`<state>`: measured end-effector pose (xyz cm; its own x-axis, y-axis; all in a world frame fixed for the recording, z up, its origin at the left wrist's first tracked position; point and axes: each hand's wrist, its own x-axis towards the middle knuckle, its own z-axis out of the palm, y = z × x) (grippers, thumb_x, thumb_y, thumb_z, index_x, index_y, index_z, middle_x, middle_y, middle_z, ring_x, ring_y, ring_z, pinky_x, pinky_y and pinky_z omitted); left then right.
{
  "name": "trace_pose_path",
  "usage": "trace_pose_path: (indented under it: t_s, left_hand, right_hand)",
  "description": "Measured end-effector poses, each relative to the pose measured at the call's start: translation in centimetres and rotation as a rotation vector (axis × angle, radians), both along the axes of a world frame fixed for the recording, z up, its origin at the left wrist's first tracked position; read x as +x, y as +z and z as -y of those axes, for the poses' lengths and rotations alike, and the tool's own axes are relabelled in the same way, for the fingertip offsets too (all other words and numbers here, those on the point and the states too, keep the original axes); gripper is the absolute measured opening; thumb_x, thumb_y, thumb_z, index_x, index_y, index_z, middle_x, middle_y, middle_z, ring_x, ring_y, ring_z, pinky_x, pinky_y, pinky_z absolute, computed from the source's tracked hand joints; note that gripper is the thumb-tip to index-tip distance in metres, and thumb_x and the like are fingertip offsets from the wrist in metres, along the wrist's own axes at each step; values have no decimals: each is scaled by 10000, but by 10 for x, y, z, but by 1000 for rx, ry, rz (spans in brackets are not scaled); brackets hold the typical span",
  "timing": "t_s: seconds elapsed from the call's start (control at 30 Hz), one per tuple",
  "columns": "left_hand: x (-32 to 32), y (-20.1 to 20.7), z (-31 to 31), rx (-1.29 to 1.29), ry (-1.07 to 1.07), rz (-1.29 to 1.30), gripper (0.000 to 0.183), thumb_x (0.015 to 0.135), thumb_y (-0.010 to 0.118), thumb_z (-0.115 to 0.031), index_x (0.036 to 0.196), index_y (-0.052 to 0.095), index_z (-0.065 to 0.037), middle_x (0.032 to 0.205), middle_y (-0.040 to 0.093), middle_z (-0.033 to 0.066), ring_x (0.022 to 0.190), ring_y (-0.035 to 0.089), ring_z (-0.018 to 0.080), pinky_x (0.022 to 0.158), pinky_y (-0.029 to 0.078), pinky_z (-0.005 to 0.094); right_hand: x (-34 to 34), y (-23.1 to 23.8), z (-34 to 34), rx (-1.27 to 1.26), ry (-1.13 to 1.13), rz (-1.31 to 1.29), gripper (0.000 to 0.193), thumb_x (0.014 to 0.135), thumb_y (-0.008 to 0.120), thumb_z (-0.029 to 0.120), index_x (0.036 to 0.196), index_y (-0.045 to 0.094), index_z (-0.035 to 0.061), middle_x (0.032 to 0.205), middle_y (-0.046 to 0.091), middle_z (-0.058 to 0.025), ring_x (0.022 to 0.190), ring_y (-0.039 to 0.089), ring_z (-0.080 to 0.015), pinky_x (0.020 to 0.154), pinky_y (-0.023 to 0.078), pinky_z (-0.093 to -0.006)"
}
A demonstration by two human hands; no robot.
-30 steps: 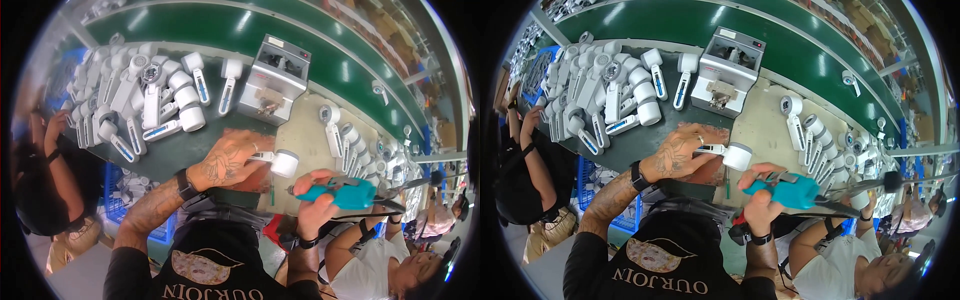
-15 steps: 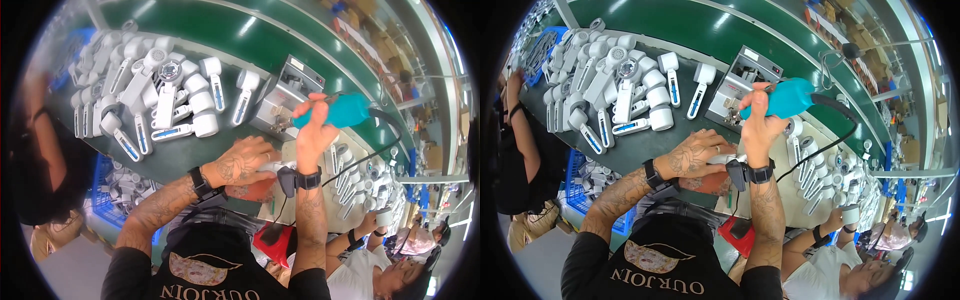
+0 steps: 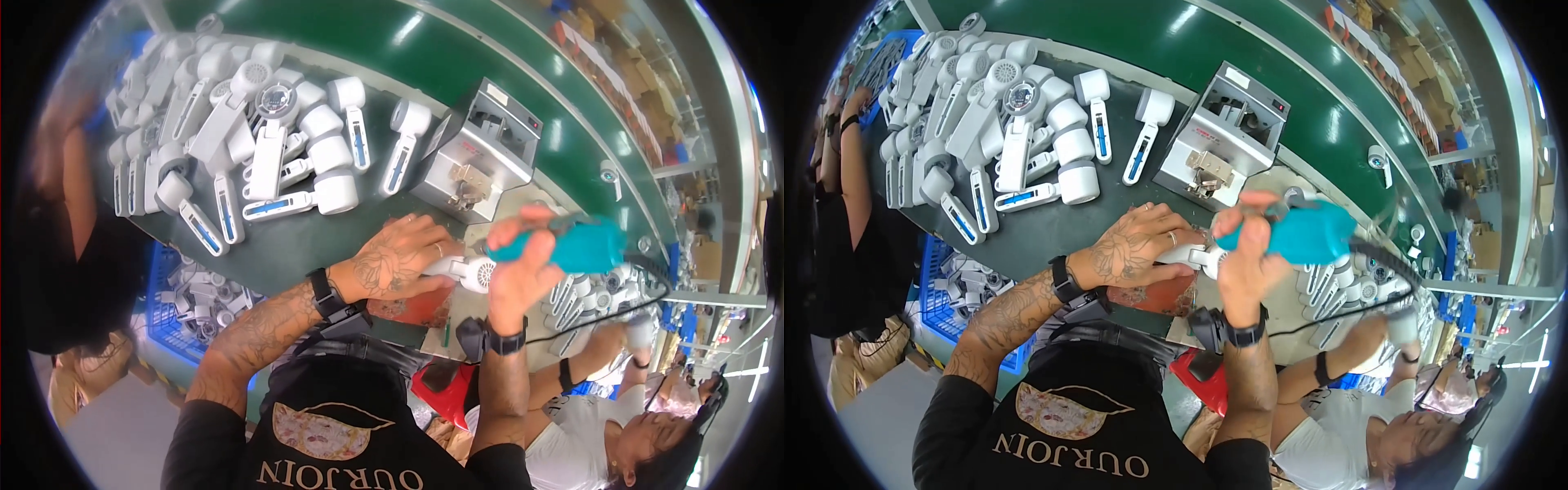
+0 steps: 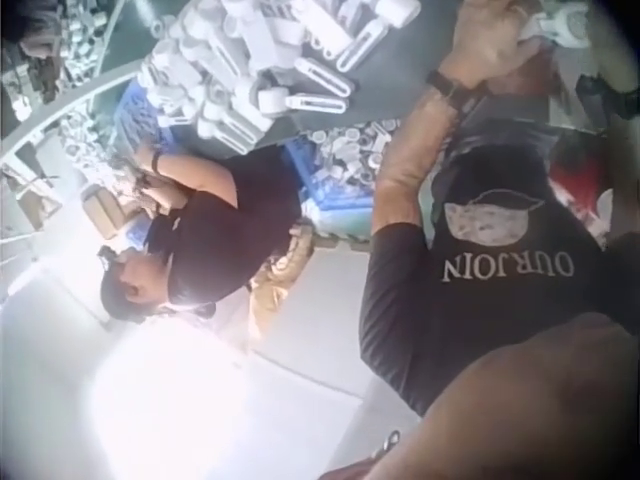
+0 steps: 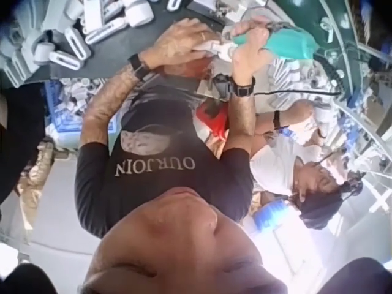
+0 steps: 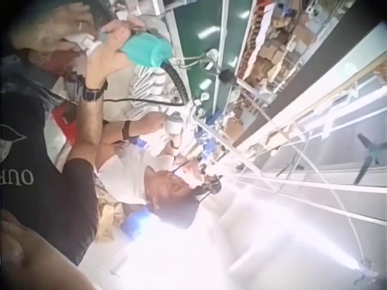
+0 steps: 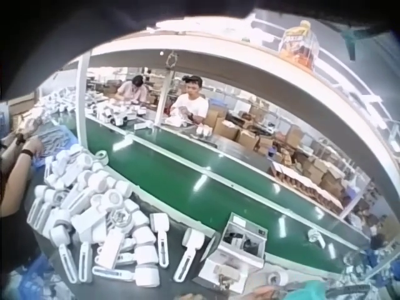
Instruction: The person picks up a white fan, places it on a red block, and drives a screw into the side using a power screwdriver. They then snap a white plastic cover onto the fan by hand and drive another screw into the back of the fan.
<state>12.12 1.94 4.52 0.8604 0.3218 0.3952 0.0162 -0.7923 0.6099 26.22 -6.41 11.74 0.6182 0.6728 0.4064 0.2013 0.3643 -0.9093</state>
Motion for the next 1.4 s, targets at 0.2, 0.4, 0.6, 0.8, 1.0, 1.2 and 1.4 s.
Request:
trace_pose_path:
  t_s: [0.2,0.4,0.6,0.8,1.0,1.2,1.4]
  left_hand:
    - [-1,-4,-1,-12,-6,-15,448,854,739,-390,1231,655,-163,1122,613,20,1017,561,235,902,455,403]
    - [0,-5,1,-23,-7,6,430,855,741,-393,1210,659,-164,1129,614,25,1031,557,239,909,451,413]
    - [1,0,2,-10,-39,8,431,864,712,-337,1204,617,-91,1101,591,84,1046,543,285,937,440,433]
    - [2,-5,-1,-10,-37,37,427,861,715,-325,1200,612,-86,1105,594,85,1046,543,289,937,439,436]
    - [1,1,2,3,-25,-23,433,868,725,-392,1218,653,-148,1100,613,40,1015,555,247,896,455,404]
    - [-4,1,1,-7,-9,-36,465,829,715,-342,1250,637,-163,1096,596,34,1015,544,244,906,461,409]
    - [-4,-1,2,15,-27,-15,452,823,692,-298,1249,639,-158,1120,606,39,1027,547,251,916,460,413]
  right_hand:
    - [3,-10,16,-41,-6,6,526,1007,590,463,1125,506,-43,717,542,-90,630,544,-197,603,468,-334]
    - [2,-19,15,-46,6,-18,493,998,613,447,1065,500,-29,709,532,-87,629,542,-195,597,470,-340]
    - [5,-28,10,-12,76,-11,404,1021,599,385,970,485,0,709,510,-78,622,530,-191,587,473,-339]
    - [4,-22,8,-13,55,-48,378,1036,575,359,992,497,-8,713,515,-78,624,535,-195,584,470,-335]
    - [6,12,-22,36,-91,49,350,1060,518,341,1088,542,-7,722,561,-66,650,575,-178,602,473,-315]
    - [16,-8,-63,39,-23,132,300,1056,531,298,1048,556,0,734,582,-64,657,583,-166,610,473,-296]
    - [10,-9,-52,-6,13,57,269,1046,544,263,1023,544,-5,724,567,-72,650,575,-170,609,473,-302]
